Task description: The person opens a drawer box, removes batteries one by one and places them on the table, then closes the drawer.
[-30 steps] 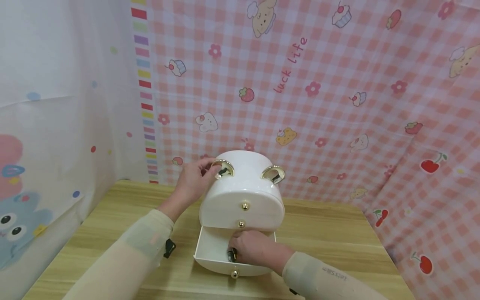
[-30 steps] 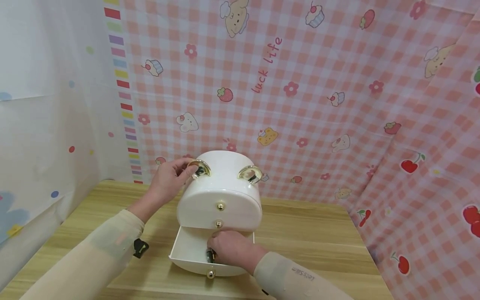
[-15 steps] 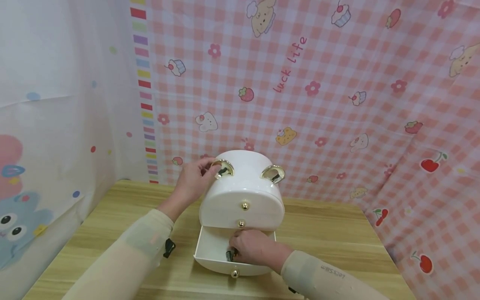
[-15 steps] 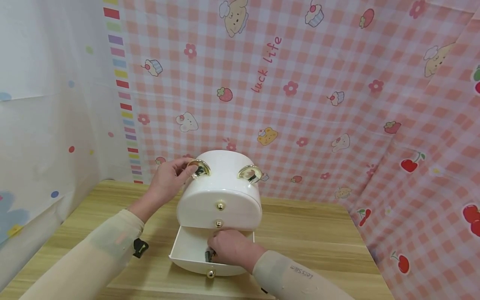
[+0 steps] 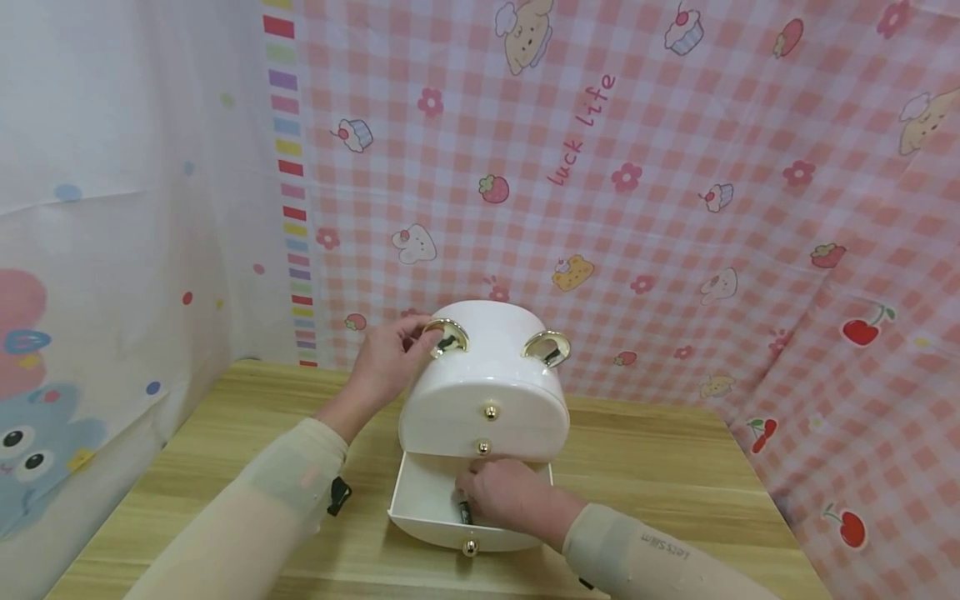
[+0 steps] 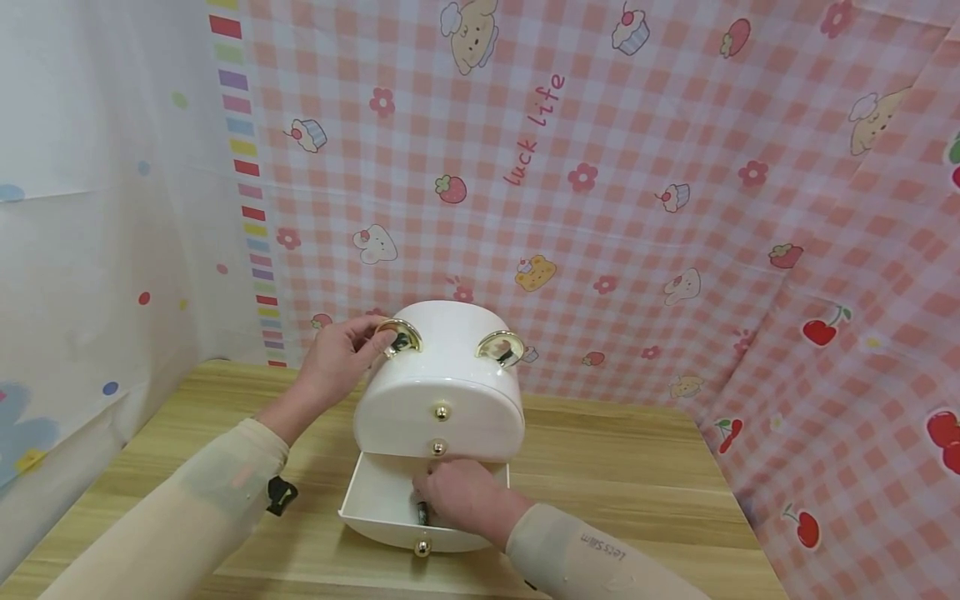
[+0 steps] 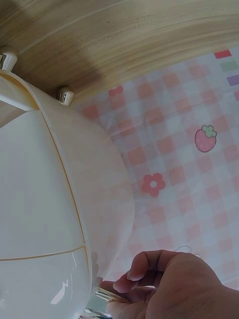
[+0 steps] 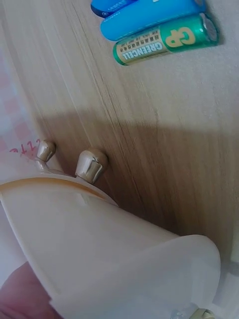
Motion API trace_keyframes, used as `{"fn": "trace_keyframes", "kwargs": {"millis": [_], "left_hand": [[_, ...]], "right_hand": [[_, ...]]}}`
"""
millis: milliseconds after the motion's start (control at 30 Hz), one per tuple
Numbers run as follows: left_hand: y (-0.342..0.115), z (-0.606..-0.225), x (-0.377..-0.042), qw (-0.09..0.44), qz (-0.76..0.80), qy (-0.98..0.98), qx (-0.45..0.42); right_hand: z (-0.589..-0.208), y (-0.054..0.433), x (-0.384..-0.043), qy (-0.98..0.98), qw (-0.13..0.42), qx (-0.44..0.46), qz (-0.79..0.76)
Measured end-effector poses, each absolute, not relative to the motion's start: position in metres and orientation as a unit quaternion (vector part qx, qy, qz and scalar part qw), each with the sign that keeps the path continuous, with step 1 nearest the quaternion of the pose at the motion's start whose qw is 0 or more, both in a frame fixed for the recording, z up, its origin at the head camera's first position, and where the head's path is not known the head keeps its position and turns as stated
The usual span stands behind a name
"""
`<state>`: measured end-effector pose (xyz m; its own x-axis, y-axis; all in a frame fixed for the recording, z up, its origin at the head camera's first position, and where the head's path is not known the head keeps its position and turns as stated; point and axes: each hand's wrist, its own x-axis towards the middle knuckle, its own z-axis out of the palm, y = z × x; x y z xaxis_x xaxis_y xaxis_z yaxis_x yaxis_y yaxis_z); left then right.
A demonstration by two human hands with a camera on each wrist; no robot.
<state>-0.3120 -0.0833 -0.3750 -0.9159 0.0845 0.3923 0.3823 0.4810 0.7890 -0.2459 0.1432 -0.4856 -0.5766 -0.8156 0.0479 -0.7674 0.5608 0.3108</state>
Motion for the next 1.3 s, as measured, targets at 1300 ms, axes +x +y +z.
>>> {"fn": "trace_keyframes", "kwargs": {"millis": [1300], "left_hand": [[-0.084, -0.376, -0.313, 0.148, -0.499, -0.843, -0.136]], "right_hand": [[-0.471, 0.153, -0.247, -0.922, -0.100, 0.360, 0.105]]}}
